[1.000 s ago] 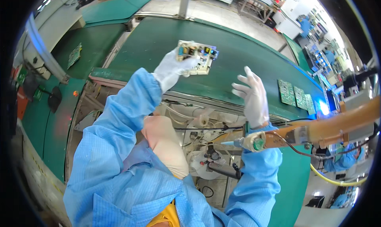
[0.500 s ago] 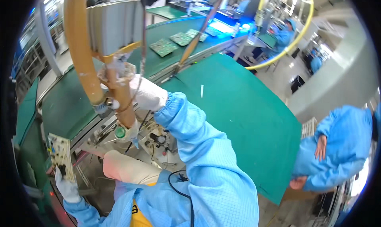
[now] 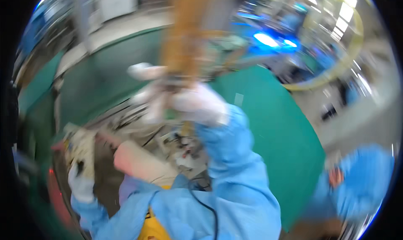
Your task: Assembling and inspecting electronic circuit boards on a factory production line using a powered tool.
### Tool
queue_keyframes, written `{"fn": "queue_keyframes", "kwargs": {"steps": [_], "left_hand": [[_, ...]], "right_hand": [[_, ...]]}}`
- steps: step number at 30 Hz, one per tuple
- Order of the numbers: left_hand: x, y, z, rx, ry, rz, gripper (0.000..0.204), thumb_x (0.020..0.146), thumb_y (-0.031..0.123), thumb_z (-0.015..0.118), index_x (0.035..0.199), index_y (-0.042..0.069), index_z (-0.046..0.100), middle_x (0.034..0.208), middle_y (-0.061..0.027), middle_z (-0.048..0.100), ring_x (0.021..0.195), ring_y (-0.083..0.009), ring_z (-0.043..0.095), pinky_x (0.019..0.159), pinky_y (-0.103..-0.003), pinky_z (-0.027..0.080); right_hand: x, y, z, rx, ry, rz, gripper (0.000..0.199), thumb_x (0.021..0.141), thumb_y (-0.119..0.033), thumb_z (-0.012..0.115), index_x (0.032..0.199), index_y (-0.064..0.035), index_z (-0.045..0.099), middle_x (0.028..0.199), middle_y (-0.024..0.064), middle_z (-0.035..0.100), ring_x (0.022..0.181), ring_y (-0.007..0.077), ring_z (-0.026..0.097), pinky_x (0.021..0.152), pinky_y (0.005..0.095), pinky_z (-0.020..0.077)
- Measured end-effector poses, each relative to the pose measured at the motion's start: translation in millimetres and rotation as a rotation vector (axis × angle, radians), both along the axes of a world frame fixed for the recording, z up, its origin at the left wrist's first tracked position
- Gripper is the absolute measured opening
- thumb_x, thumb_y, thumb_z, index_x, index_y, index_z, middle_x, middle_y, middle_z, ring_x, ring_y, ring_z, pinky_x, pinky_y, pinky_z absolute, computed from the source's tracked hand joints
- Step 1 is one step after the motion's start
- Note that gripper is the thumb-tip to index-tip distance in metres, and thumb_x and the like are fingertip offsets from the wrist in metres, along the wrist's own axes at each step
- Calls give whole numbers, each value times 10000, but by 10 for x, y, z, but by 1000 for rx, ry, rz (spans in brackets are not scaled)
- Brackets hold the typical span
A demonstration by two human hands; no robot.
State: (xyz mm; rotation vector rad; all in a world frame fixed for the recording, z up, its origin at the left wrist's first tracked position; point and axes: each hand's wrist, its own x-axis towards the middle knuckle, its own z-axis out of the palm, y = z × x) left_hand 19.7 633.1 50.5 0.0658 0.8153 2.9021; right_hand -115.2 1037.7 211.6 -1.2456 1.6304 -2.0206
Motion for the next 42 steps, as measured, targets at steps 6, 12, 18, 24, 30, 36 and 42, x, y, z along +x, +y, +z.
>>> {"fn": "queue_keyframes", "kwargs": {"steps": [6,12,18,24,30,36,42], "left_hand": [[-132,563,388,-345,-38,257,462,886,68,609,1310,-49,467,1217,-133,605,1091,-222,604,948,-334,487],[404,193,304,-347,-68,555,438,853,58,672,1256,-27,525,1148,-87,641,1033,-160,626,918,-303,494],[888,-287,390,-393,-104,806,357,906,52,592,1244,-42,526,1174,-134,635,1077,-220,628,925,-339,510],[1251,-702,538,-326,-115,906,436,897,30,592,1308,-44,467,1234,-186,593,1121,-274,607,967,-380,505],[1422,-1114,391,-226,-150,948,342,938,118,557,1217,-76,529,1218,-177,603,1122,-258,602,1023,-377,457],[1457,-1234,382,-245,-178,1044,306,929,103,575,1188,-59,554,1169,-161,627,1064,-251,631,985,-368,488],[1456,-1215,469,-256,-187,1054,304,922,74,575,1199,-47,549,1156,-164,632,1059,-270,631,973,-387,498]], "right_hand": [[85,94,-10,-62,-26,-385,818,944,-463,515,1491,14,136,974,104,582,641,129,507,539,244,433],[-152,-294,-105,-174,-51,-267,706,990,-412,441,1493,-4,160,1031,126,581,659,142,483,583,265,405],[-64,-751,-20,-234,-70,-548,662,1007,-413,381,1483,5,190,917,79,583,554,90,467,428,199,349],[-249,-609,-267,-151,160,-802,495,1011,-270,395,1448,-41,360,1022,59,546,657,74,391,572,184,317],[-116,-791,-186,-176,76,-801,466,1012,-266,399,1428,-55,406,1031,57,539,632,63,359,536,164,266],[-84,-806,-149,-188,45,-764,487,1006,-300,412,1429,-58,406,969,44,523,618,58,341,524,177,261],[-32,-899,-116,-238,-49,-696,532,1006,-345,403,1446,-49,364,884,22,500,592,57,335,502,187,256]]}}
